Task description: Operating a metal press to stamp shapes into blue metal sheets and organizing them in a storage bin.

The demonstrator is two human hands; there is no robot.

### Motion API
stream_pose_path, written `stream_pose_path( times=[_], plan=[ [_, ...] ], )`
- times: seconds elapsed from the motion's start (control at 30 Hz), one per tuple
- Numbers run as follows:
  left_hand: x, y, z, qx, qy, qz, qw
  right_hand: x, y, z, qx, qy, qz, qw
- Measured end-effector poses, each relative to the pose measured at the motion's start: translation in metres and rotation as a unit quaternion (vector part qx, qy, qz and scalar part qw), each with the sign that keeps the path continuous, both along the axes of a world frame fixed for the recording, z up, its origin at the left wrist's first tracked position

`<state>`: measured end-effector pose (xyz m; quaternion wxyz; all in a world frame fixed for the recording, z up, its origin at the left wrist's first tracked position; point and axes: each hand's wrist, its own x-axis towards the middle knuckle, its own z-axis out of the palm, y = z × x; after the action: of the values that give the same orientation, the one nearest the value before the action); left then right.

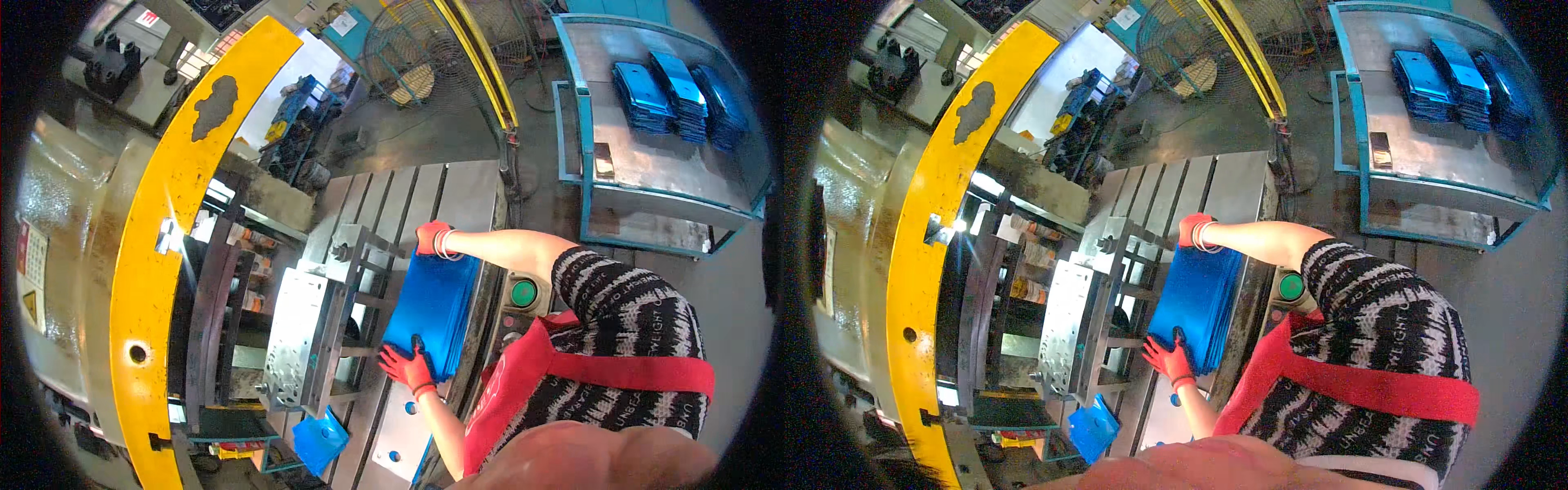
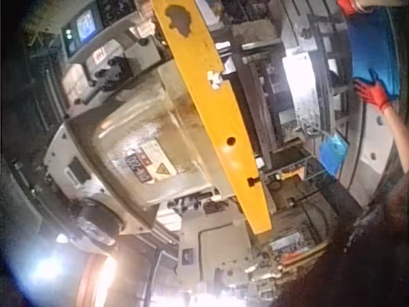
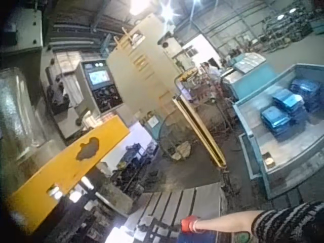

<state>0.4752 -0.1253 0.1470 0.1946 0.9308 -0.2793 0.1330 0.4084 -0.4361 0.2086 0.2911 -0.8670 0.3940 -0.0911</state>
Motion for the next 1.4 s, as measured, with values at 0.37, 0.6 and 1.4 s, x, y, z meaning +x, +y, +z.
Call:
stream_pose_path(
  times=[0.37,0.6,1.4],
  plan=[
    [0.007,0.008,-0.01,-0.061,0.06,-0.021,0.996,-0.013,-0.022,-0.004,0.058,-0.288,-0.02,0.956],
    [0.003,0.014,0.005,-0.337,0.181,-0.082,0.92,-0.022,-0.027,0.035,0.219,-0.476,0.088,0.847],
    [0.036,0.073,0.144,-0.681,0.23,-0.1,0.688,0.003,0.042,0.113,-0.025,-0.42,0.394,0.817]
  ],
)
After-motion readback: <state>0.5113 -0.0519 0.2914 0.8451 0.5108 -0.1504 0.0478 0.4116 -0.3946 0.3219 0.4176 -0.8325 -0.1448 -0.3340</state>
